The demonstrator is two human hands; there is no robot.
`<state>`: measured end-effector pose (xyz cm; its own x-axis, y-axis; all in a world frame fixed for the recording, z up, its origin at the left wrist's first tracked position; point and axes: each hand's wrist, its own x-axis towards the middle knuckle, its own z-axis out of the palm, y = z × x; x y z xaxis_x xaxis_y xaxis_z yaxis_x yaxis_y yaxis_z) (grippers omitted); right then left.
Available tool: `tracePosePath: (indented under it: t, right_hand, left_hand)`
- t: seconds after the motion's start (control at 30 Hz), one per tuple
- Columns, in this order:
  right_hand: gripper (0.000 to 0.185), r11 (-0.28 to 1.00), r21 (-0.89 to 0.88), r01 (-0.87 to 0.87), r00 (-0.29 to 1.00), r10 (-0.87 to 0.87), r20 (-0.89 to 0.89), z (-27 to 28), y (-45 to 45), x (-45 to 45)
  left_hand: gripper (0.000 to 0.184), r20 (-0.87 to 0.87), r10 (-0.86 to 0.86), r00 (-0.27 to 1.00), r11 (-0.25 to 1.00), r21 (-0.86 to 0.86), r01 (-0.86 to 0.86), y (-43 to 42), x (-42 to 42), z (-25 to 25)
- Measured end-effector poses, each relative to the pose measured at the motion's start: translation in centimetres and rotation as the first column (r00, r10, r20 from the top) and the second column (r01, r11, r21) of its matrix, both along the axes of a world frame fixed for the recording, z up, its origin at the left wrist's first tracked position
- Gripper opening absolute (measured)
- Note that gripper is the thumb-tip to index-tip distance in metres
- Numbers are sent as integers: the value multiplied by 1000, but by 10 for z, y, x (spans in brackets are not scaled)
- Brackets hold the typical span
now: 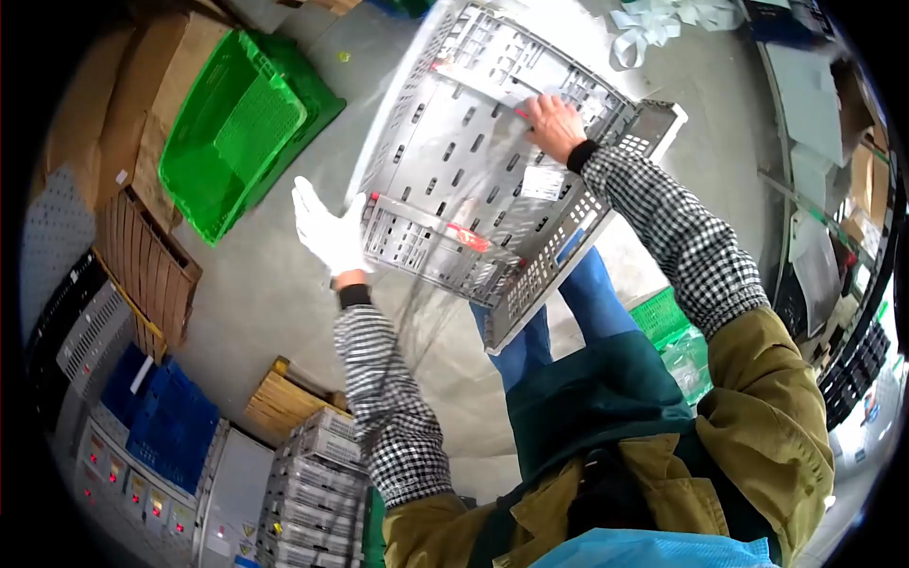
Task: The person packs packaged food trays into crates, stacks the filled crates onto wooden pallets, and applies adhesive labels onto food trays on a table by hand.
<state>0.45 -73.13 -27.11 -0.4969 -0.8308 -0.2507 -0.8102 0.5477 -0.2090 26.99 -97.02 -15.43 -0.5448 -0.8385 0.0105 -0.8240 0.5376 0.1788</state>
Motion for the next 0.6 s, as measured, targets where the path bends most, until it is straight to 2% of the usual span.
tracePosePath:
  t: [0.03, 0.07, 0.1, 0.13, 0.17, 0.2, 0.27, 0.3, 0.33, 0.37, 0.43, 0.47, 0.5, 0.57, 0.6]
  right_hand:
    - [29, 998, -1, 68, 997, -67, 36, -8, -7, -1]
    - [28, 999, -26, 38, 999, -38, 18, -16, -9, -2]
    - [27, 999, -52, 9, 1000, -9, -4, -21, -8, -4]
    - [26, 1000, -13, -11, 999, 11, 36, -18, -13, -9]
    - [26, 999, 27, -34, 997, 32, 72, -14, -16, -14]
    - [26, 992, -36, -122, 992, 122, 18, -20, -16, -18]
    - [27, 986, -36, -165, 985, 167, 49, -1, -16, -24]
    - [28, 984, -29, -175, 981, 177, 78, 13, -17, -31]
    - [30, 979, -8, -204, 975, 203, 85, 25, -15, -40]
    - [31, 965, -71, -254, 964, 259, 67, 33, -10, -50]
    - [38, 971, 24, -236, 967, 233, 101, 56, -6, -73]
    - [43, 990, -17, -143, 987, 144, 68, 63, -1, -92]
    - [48, 997, -66, -49, 998, 52, 40, 70, 4, -113]
    - [58, 976, -204, -74, 995, 57, -88, 91, 7, -142]
    - [57, 960, -250, -124, 984, 85, -159, 94, 7, -138]
  left_hand:
    - [63, -32, -22, 999, 985, -174, 16, 21, 1, 3]
    - [56, -235, 114, 965, 980, -133, -148, 43, 13, -9]
    - [50, -426, 246, 871, 951, -66, -301, 68, 31, -33]
    - [48, -501, 508, 701, 860, 258, -440, 98, 42, -54]
    - [49, -528, 596, 605, 800, 451, -396, 126, 55, -89]
    - [50, -518, 695, 498, 707, 618, -343, 154, 69, -123]
    - [60, -235, 723, 650, 602, 675, -426, 185, 46, -130]
    - [68, 131, 730, 671, 480, 601, -639, 189, 17, -105]
    - [70, 138, 698, 703, 592, 442, -674, 192, 15, -121]
    - [65, 187, 674, 715, 585, 457, -670, 194, 17, -137]
    - [55, 297, 619, 727, 561, 480, -674, 184, 16, -128]
    - [41, 312, 652, 691, 501, 508, -701, 180, 14, -118]
    - [36, 275, 675, 685, 459, 570, -681, 179, 17, -99]
    - [33, 143, 811, 567, 366, 631, -684, 201, 58, -103]
    - [34, 117, 878, 464, 315, 590, -744, 210, 80, -86]
